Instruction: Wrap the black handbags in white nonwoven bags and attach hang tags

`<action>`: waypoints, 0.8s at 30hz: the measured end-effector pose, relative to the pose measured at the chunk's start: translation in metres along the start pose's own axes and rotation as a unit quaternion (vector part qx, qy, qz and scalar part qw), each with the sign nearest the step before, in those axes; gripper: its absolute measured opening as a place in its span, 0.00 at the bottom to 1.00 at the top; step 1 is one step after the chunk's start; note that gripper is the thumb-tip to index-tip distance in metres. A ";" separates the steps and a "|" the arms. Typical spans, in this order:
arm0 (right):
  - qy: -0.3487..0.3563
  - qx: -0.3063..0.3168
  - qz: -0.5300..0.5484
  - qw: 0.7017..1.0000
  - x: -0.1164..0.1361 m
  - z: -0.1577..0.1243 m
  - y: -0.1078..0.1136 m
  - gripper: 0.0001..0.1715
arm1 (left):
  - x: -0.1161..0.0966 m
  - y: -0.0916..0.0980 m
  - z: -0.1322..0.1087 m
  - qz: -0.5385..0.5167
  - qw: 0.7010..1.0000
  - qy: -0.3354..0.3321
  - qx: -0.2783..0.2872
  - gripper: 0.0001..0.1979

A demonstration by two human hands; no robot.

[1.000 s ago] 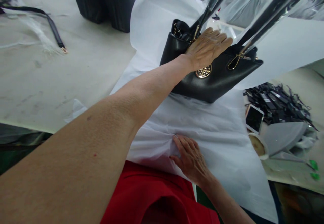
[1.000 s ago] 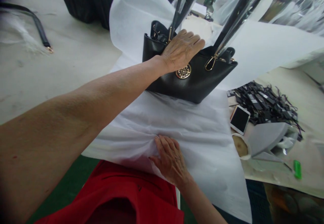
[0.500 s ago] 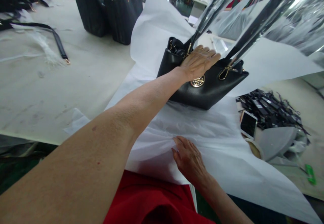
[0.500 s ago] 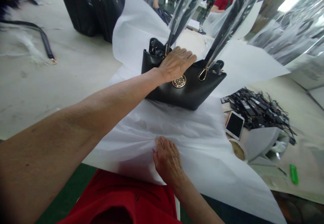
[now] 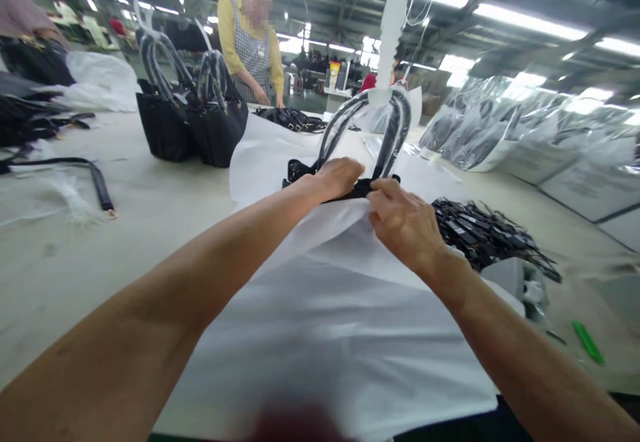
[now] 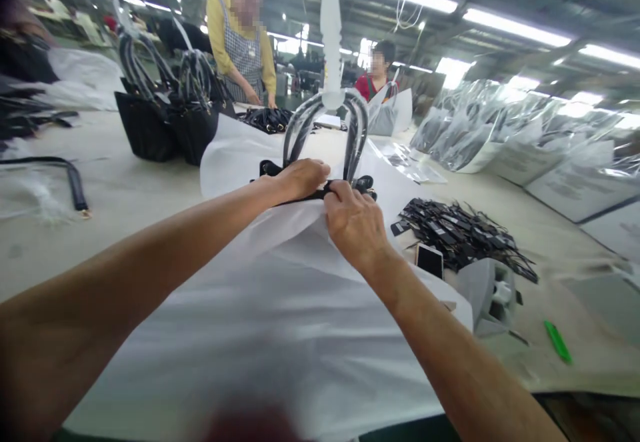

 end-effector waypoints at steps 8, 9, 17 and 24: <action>-0.015 0.070 0.095 0.993 -0.019 0.078 -0.028 0.22 | -0.001 0.043 0.009 0.018 1.000 0.007 0.012 0.13; -0.011 0.083 0.100 0.992 -0.021 0.083 -0.031 0.21 | -0.004 0.048 0.006 0.021 1.000 0.011 0.005 0.13; 0.018 0.105 0.093 0.990 -0.023 0.097 -0.027 0.13 | -0.051 0.007 -0.081 0.056 0.991 -0.057 -0.108 0.17; -0.013 0.127 0.086 0.988 -0.026 0.103 -0.022 0.14 | -0.043 -0.051 -0.078 0.080 0.986 -0.021 -0.148 0.25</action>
Point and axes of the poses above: each hand's wrist, its own z-axis towards the middle knuckle, its own y-axis out of the back of the hand, x = y × z, the point moved 6 cm from there along z, towards the middle knuckle, and after that the axes turned 5 degrees about -z, right-handed, at the moved point
